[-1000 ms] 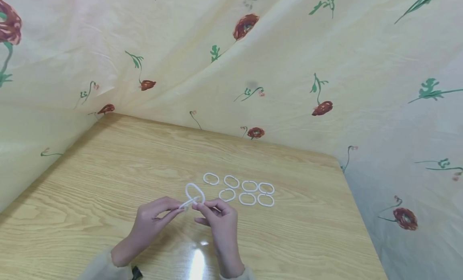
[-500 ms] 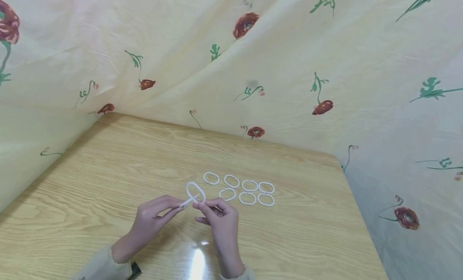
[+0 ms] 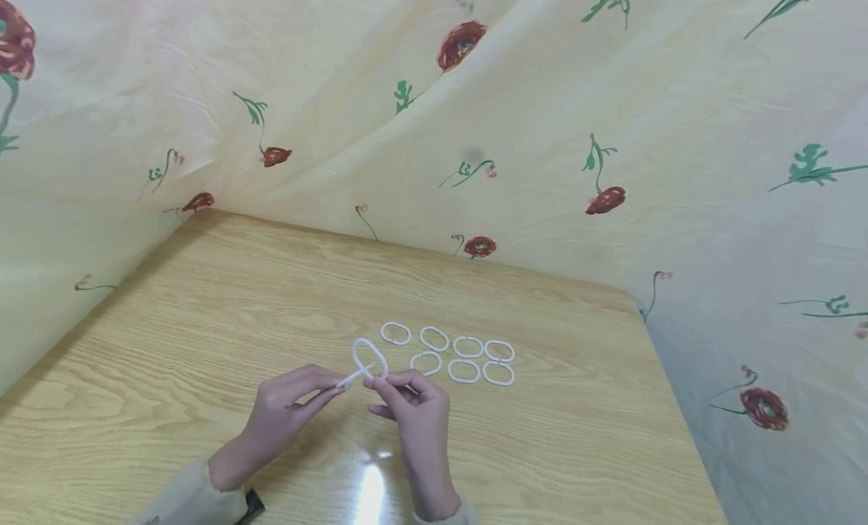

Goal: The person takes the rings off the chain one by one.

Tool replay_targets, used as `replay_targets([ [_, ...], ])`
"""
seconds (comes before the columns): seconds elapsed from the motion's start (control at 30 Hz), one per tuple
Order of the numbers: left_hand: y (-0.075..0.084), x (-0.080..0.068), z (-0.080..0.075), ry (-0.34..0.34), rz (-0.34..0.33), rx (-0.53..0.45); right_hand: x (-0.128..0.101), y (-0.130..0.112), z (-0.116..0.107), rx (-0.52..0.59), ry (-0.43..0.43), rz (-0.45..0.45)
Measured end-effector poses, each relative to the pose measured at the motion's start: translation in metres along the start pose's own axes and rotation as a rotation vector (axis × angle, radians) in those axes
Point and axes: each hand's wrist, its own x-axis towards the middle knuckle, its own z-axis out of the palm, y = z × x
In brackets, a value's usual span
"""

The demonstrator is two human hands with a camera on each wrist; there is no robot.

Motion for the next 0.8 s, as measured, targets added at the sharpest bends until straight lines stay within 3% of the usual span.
replay_targets([
  [0.47,-0.0019,-0.0032,-0.0026,-0.022,-0.092,-0.014,-0.0002,-0.0007,-0.0007,-0.005,0.008,0.001],
  [0.8,-0.0060,-0.0017,-0.0065,0.006,-0.148,-0.052,-0.0015,0.0010,-0.0010,-0.006,0.009,0.014],
])
